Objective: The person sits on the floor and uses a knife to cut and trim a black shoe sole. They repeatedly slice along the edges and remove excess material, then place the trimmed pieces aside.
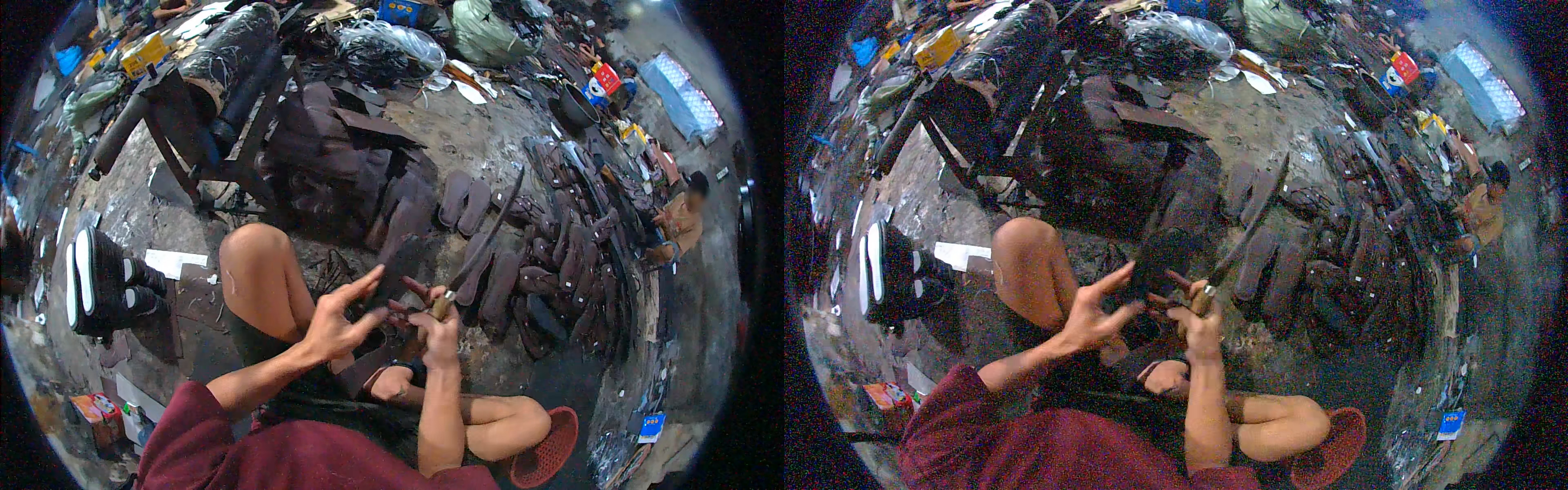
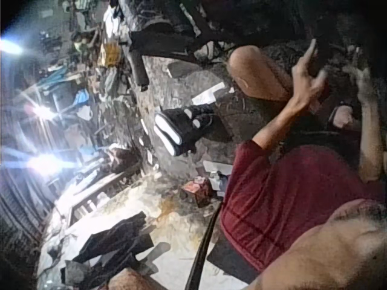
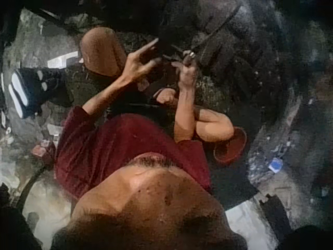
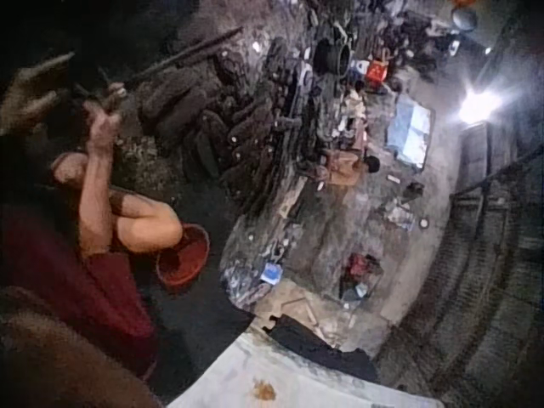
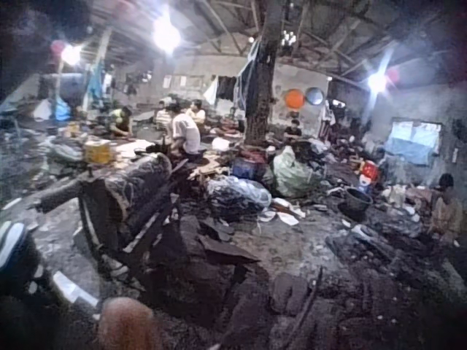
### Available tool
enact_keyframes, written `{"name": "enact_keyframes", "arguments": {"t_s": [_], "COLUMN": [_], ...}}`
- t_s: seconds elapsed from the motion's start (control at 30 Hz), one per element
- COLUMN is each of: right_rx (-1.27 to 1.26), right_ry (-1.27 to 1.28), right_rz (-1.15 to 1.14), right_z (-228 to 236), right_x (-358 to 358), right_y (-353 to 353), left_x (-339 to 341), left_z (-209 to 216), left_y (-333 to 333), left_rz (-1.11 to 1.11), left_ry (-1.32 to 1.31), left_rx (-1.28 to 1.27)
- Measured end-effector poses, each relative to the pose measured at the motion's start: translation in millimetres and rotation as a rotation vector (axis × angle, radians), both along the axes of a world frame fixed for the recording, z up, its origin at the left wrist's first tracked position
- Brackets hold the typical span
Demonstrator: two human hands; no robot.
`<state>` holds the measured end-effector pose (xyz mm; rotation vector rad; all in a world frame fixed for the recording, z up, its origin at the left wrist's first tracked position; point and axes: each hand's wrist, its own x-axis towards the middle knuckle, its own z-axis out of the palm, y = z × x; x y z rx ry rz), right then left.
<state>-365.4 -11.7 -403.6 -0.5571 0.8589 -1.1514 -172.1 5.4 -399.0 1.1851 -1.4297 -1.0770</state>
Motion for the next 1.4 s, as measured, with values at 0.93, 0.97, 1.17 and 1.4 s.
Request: {"name": "enact_keyframes", "arguments": {"t_s": [0.93,0.97,1.17,1.4], "right_rx": [-0.534,-0.490,-0.433,-0.514], "right_ry": [1.129,1.135,1.164,1.249], "right_rz": [0.004,0.018,0.068,0.064], "right_z": [-14,-17,-11,-23], "right_x": [-28,-31,-46,-23], "right_y": [142,154,182,172], "left_x": [21,20,7,-2], "left_z": [42,44,63,59], "left_y": [-21,-20,-10,19], "left_rz": [0.530,0.542,0.559,0.593], "left_ry": [0.591,0.613,0.678,0.624], "left_rx": [0.368,0.367,0.427,0.390]}}
